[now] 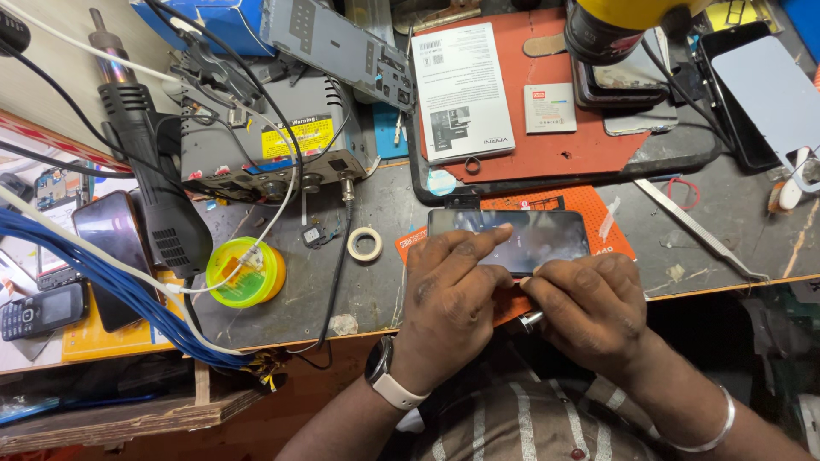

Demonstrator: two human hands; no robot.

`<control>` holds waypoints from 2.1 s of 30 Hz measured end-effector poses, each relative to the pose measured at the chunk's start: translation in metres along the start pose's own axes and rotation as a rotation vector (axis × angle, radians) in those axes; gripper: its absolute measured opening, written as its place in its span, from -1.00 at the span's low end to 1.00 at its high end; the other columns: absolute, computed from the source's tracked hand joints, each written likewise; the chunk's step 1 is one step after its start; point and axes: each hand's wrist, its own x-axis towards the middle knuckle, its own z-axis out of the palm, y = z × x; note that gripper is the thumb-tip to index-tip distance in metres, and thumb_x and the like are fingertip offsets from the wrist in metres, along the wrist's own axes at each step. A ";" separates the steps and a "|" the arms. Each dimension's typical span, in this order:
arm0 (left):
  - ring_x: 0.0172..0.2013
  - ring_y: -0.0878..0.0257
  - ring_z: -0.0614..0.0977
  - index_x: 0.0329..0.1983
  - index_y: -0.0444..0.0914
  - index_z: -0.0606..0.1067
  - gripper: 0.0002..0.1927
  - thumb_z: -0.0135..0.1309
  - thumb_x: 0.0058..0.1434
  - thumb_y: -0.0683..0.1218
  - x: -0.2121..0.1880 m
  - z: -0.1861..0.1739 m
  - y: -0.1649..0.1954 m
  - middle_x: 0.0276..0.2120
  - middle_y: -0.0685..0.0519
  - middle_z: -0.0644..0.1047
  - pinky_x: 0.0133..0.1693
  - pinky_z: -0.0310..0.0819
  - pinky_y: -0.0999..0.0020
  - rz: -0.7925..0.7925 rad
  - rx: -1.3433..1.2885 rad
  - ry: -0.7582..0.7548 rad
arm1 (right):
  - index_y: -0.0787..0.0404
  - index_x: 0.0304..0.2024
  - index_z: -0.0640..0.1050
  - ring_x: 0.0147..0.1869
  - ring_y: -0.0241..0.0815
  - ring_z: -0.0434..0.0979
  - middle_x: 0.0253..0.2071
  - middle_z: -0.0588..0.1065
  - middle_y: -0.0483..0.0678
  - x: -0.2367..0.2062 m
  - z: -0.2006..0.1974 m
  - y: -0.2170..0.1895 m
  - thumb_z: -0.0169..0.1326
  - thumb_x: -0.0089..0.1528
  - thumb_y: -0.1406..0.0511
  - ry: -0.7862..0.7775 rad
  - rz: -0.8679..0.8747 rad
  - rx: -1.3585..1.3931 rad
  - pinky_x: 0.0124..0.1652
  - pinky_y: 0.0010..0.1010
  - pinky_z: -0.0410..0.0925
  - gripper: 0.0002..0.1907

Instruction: The person disassembles a smartphone at a repair workbench, prying off the back cover and removing the battery by hand. They then use a screwdriver to unscrew and work on a second phone, handling its frame and components on an orange mat.

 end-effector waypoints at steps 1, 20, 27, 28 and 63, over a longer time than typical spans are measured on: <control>0.06 0.11 0.56 -0.35 -0.23 0.55 -0.83 0.18 0.02 -0.33 0.000 0.000 -0.001 0.13 0.03 0.59 0.11 0.33 0.16 -0.008 -0.005 -0.006 | 0.20 -0.29 0.63 -0.25 -0.22 0.47 -0.25 0.53 -0.14 0.000 -0.002 0.000 0.20 0.12 0.40 -0.027 0.011 0.026 -0.23 -0.33 0.29 -0.89; 0.10 0.06 0.53 -0.40 -0.23 0.58 -0.84 0.21 -0.01 -0.32 -0.004 0.005 -0.002 0.18 0.01 0.56 0.15 0.34 0.18 -0.052 -0.041 -0.028 | 0.20 -0.29 0.60 -0.16 -0.11 0.52 -0.24 0.54 -0.05 0.009 -0.010 0.014 0.33 0.10 0.28 -0.054 0.276 0.289 -0.15 -0.30 0.42 -0.80; 0.11 0.04 0.53 -0.42 -0.23 0.60 -0.87 0.22 0.01 -0.32 -0.004 0.007 -0.002 0.20 0.01 0.56 0.17 0.35 0.15 -0.036 0.000 -0.019 | 0.18 -0.28 0.62 -0.12 -0.13 0.53 -0.21 0.55 -0.08 0.008 -0.010 0.016 0.37 0.03 0.29 -0.109 0.299 0.321 -0.13 -0.33 0.42 -0.75; 0.11 0.04 0.53 -0.42 -0.23 0.60 -0.88 0.23 0.02 -0.31 -0.004 0.007 -0.003 0.20 0.01 0.56 0.18 0.35 0.15 -0.039 -0.003 -0.015 | 0.18 -0.28 0.62 -0.12 -0.13 0.53 -0.22 0.56 -0.09 0.008 -0.010 0.016 0.38 0.03 0.28 -0.102 0.300 0.310 -0.13 -0.33 0.43 -0.75; 0.15 0.01 0.51 -0.41 -0.21 0.62 -0.83 0.27 -0.06 -0.31 0.000 0.019 -0.002 0.28 -0.03 0.50 0.19 0.38 0.17 -0.084 -0.031 -0.069 | 0.24 -0.06 0.60 0.04 -0.14 0.70 -0.10 0.63 0.02 -0.047 -0.033 0.008 0.17 0.31 0.25 0.021 0.543 0.767 0.01 -0.39 0.56 -0.78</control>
